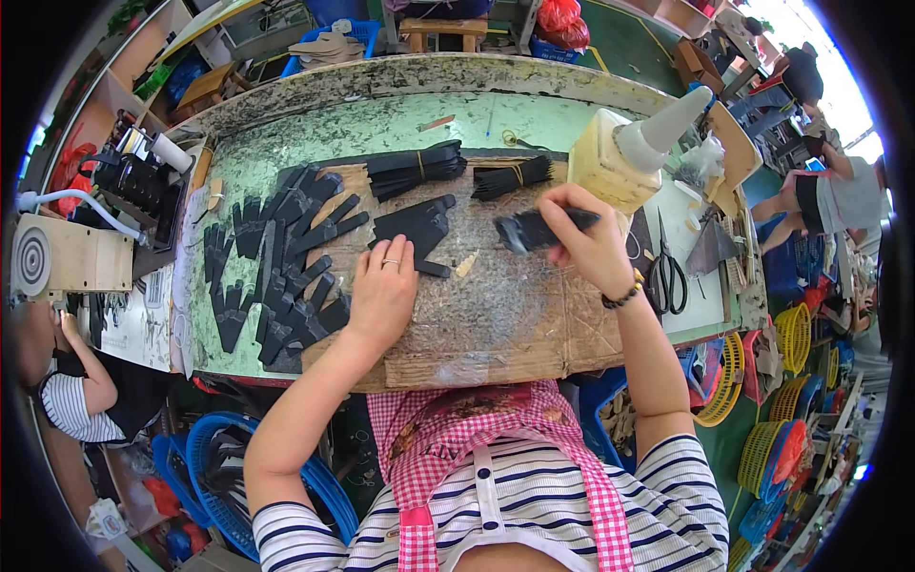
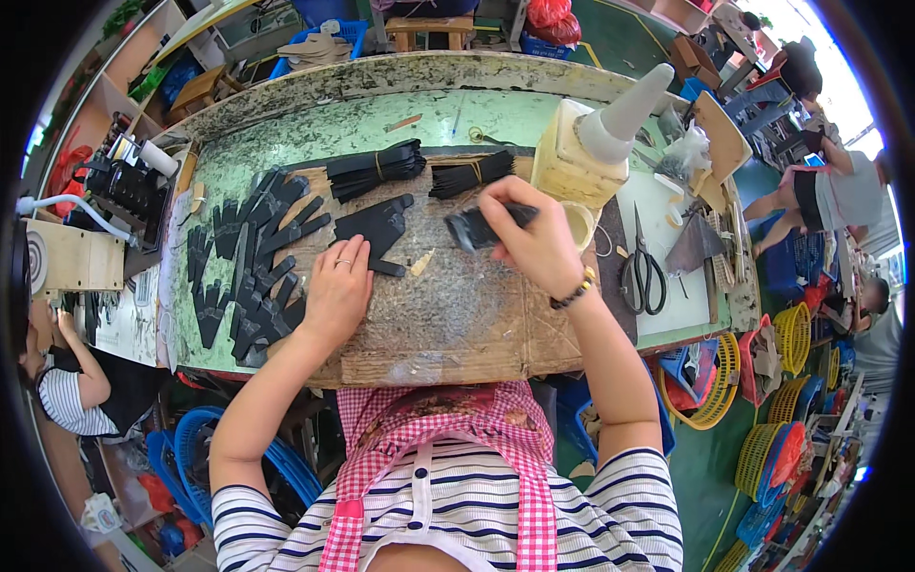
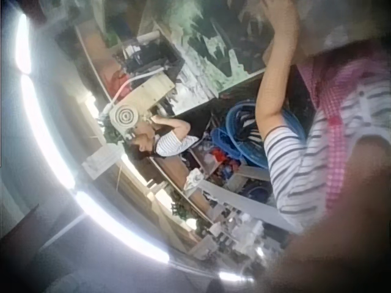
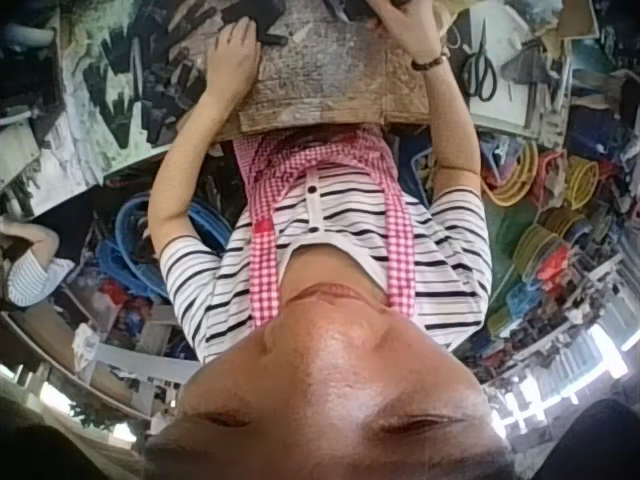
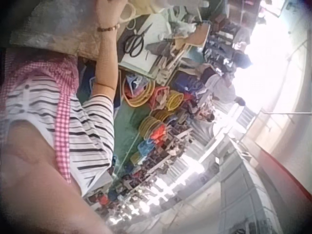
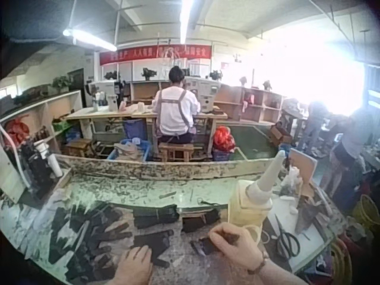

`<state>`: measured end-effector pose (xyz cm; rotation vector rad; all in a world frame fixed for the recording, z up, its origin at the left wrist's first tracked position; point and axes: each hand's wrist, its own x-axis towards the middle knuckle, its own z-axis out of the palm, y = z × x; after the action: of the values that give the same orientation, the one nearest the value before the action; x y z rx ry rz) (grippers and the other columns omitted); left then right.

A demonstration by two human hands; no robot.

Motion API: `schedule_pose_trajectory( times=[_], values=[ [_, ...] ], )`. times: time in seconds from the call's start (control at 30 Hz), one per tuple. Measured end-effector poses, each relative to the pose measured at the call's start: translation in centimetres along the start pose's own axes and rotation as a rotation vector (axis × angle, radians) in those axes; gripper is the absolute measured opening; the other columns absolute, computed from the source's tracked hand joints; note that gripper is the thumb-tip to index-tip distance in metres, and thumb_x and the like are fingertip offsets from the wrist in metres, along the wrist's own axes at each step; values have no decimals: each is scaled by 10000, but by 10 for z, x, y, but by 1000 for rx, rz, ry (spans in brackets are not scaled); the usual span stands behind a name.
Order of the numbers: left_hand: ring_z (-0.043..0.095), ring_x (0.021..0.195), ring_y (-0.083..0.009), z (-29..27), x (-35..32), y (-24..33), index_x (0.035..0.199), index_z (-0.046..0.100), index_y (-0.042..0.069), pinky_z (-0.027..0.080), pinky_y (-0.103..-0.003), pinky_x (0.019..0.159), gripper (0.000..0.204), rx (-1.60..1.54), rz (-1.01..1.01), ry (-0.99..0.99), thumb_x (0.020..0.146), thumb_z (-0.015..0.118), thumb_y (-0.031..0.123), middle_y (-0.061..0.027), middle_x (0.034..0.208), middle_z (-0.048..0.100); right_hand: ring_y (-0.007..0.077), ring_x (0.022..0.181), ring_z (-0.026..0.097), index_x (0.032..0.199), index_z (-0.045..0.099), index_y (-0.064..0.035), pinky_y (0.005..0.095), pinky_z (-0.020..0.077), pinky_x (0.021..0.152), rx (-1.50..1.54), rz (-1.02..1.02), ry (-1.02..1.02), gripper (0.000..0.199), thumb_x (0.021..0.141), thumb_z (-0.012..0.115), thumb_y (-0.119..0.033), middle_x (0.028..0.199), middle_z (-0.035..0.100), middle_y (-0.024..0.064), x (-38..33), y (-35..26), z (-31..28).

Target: The person is applying glue or adhesive to small black shoe components using a brush and then stacking them.

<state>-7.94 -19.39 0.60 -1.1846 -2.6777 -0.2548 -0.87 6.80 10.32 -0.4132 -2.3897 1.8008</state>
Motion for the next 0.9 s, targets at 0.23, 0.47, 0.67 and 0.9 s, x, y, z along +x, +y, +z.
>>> schedule_pose_trajectory(
  times=[0.23,0.47,0.67,0.9],
  values=[
    [508,1116,-289,7,-3,6,1216,563,-33,382,-425,969,403,35,10,101,850,581,133,-157,1230,567,92,513,589,932,607,-14,227,459,456,-53,-52,-86,159,915,603,-172,776,624,19,32,-6,37],
    [544,985,-262,6,1,27,1180,602,14,410,-392,900,381,110,-91,93,844,625,191,-108,1166,597,373,677,607,844,581,-24,402,483,623,-478,-396,82,96,824,611,-113,752,627,189,47,23,70],
    [543,975,-255,7,-2,43,1171,604,-9,426,-392,859,411,119,-126,132,837,642,227,-114,1150,595,371,659,608,826,570,-24,419,478,608,-374,-319,1,96,826,608,-112,741,627,174,41,19,67],
    [531,998,-268,8,-6,37,1161,607,-2,431,-383,857,365,-74,-125,211,824,648,133,-96,1136,596,342,635,617,845,569,-22,380,474,576,-308,-225,-1,90,838,597,-108,733,635,174,36,18,66]
  ],
)
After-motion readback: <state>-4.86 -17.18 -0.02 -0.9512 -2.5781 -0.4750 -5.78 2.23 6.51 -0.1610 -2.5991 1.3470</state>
